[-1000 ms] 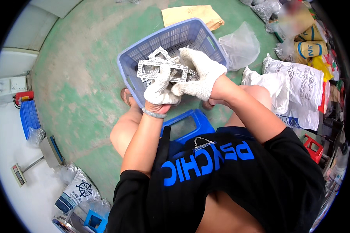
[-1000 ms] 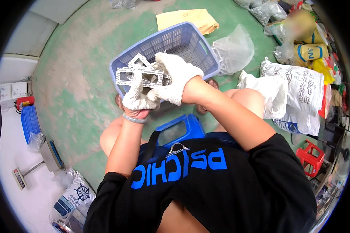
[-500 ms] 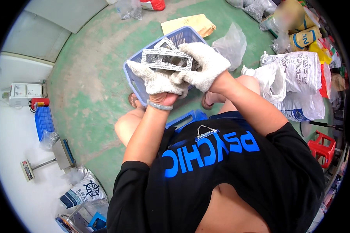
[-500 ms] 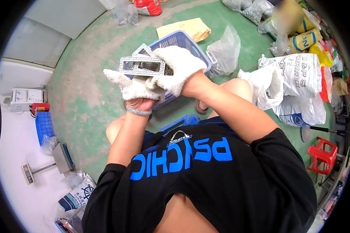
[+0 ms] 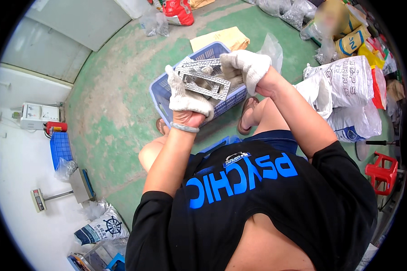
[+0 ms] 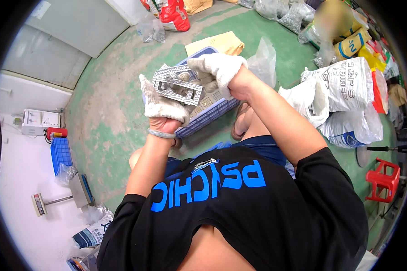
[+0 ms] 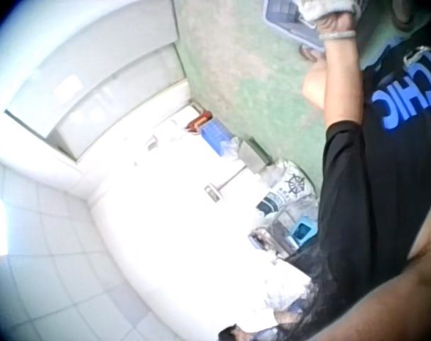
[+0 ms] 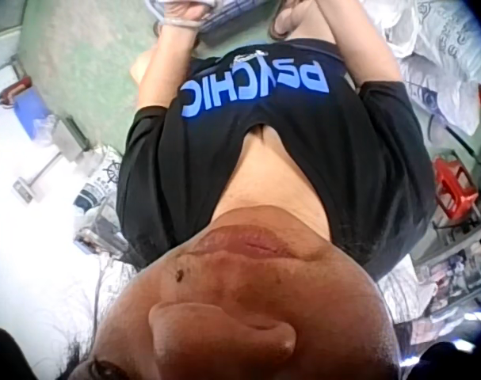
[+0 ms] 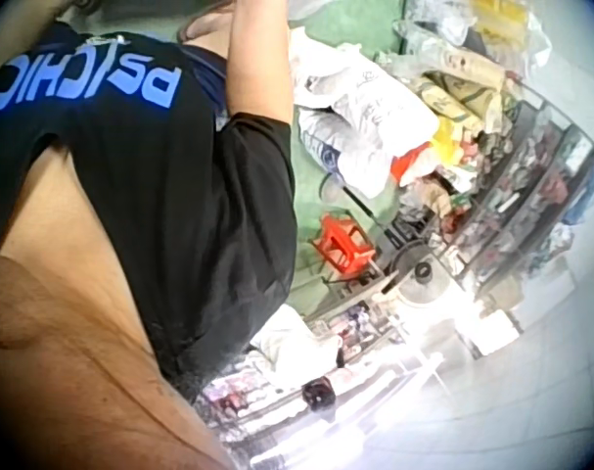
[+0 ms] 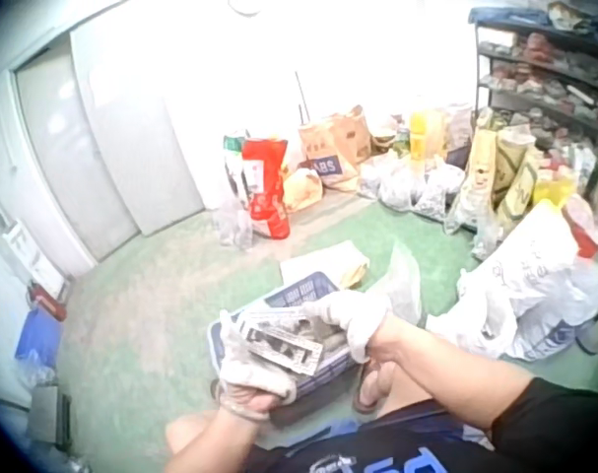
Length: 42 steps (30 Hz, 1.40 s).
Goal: The person takes metal rectangular frames from a blue basket and puts them into a white bag by hand.
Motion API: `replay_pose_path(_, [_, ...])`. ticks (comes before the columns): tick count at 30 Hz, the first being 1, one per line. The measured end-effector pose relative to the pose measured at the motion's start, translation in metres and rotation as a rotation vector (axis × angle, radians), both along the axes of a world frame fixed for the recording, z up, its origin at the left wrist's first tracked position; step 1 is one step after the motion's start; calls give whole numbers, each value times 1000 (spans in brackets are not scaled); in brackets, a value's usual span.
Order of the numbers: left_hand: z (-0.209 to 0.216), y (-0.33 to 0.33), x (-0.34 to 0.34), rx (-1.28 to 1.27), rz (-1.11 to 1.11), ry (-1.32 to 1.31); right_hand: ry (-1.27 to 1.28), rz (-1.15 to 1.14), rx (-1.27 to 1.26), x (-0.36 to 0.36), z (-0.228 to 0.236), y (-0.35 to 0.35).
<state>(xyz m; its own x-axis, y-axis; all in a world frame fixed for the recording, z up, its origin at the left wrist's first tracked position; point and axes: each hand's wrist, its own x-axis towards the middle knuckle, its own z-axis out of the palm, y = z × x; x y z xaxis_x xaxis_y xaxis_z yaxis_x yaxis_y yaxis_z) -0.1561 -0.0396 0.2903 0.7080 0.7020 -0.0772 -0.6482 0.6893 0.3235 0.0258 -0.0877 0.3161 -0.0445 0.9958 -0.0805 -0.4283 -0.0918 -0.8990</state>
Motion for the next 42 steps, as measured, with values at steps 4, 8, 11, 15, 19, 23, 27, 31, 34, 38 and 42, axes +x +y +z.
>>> replay_pose_path(4, [-3, 1, 1, 3, 53, 68, -463, -57, 25, -1, 18, -9])
replay_pose_path(8, [0, -9, 5, 10, 56, 85, -280, -100, 408, 6, -12, -8])
replay_pose_path(11, [1, -13, 7, -32, 25, 61, -727, -305, 627, 5, -12, -18])
replay_pose_path(15, [5, -16, 9, -21, 10, 116, -687, -439, 710, 4, -23, -19])
replay_pose_path(19, [2, -12, 11, -25, 14, 191, -667, -409, 779, 9, -28, -21])
replay_pose_path(23, [4, -15, 25, -35, -21, 229, -574, -304, 614, 22, -25, -36])
replay_pose_path(27, [-9, -12, 45, -27, -69, 146, -138, -233, 284, 49, -34, -51])
replay_pose_path(31, [-30, -3, 34, 46, -38, 241, -62, -559, 54, 100, -50, -80])
replay_pose_path(34, [-33, -7, 37, 45, -115, 224, -362, -921, -26, 188, -99, -115])
replay_pose_path(38, [-32, -8, 42, 38, -162, 227, -1197, -1061, -523, 274, -135, -174])
replay_pose_path(42, [-42, -17, 66, 9, -179, 222, -1306, -1174, -745, 343, -202, -208])
